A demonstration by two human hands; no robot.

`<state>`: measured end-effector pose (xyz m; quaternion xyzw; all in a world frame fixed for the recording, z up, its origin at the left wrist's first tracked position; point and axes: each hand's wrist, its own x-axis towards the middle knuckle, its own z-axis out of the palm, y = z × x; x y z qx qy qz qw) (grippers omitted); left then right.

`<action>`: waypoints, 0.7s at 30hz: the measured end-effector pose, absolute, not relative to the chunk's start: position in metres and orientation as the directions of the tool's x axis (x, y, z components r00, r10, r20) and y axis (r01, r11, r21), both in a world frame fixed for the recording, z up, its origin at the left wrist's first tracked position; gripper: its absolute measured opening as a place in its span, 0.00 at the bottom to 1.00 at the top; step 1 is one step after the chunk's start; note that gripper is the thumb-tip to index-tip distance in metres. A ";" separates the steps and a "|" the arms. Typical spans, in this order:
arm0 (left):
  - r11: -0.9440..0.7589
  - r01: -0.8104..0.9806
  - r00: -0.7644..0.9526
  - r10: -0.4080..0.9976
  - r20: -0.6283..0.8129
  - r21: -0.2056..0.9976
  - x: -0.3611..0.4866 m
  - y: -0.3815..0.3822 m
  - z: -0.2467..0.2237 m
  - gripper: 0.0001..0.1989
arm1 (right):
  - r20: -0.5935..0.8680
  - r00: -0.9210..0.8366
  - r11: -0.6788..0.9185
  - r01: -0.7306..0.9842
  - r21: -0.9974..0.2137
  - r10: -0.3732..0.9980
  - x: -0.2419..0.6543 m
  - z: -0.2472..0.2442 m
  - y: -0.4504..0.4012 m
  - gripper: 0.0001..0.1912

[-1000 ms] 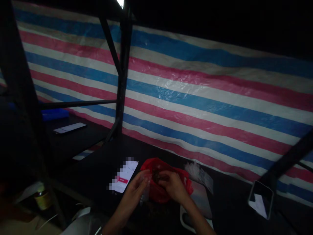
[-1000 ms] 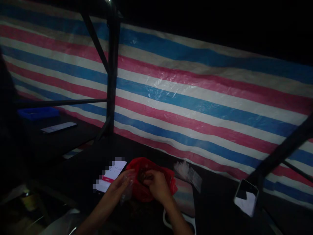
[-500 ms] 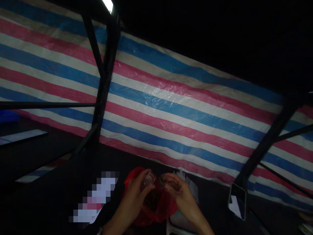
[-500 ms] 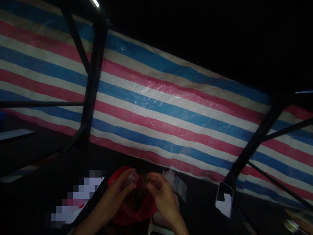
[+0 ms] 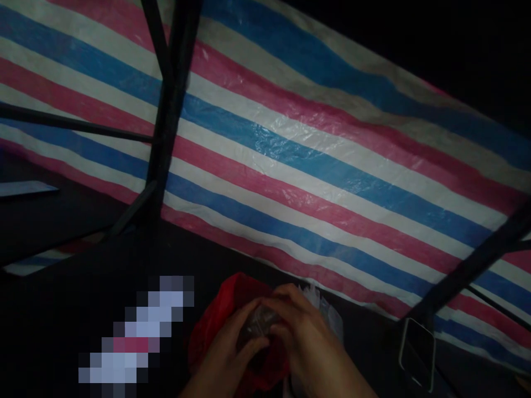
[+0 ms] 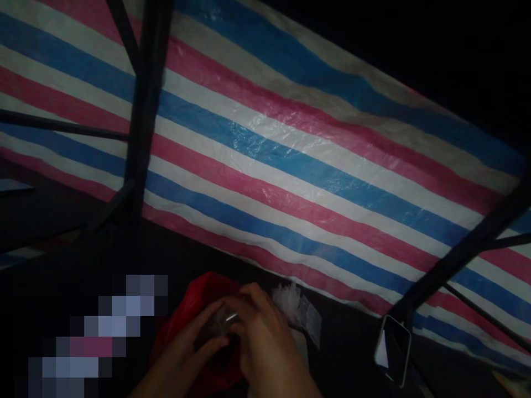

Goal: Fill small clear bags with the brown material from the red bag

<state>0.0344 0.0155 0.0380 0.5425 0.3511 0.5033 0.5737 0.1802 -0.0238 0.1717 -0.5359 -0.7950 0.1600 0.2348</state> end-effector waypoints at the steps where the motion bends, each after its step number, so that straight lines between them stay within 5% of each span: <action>1: -0.069 -0.231 0.259 0.957 0.130 0.970 0.031 0.015 0.037 0.31 | 0.199 -0.324 0.380 0.785 -0.489 0.925 0.177 0.171 -0.023 0.29; 5: -0.041 -0.295 0.240 0.964 0.116 0.955 0.017 0.013 0.036 0.28 | 0.220 -0.287 0.357 0.831 -0.426 0.932 0.170 0.167 -0.023 0.27; 9: 0.016 -0.277 0.107 0.994 0.015 0.961 0.005 0.009 0.043 0.28 | 0.162 -0.122 0.170 0.928 -0.332 0.979 0.165 0.161 -0.021 0.24; 15: 0.050 -0.304 -0.063 0.995 -0.073 0.951 -0.005 0.004 0.059 0.37 | -0.080 -0.079 0.086 0.992 0.090 0.994 0.148 0.142 0.002 0.24; 21: 0.037 -0.171 -0.230 0.970 -0.076 0.985 -0.010 0.009 0.058 0.40 | -0.103 -0.075 0.077 0.997 0.017 0.992 0.141 0.127 0.016 0.29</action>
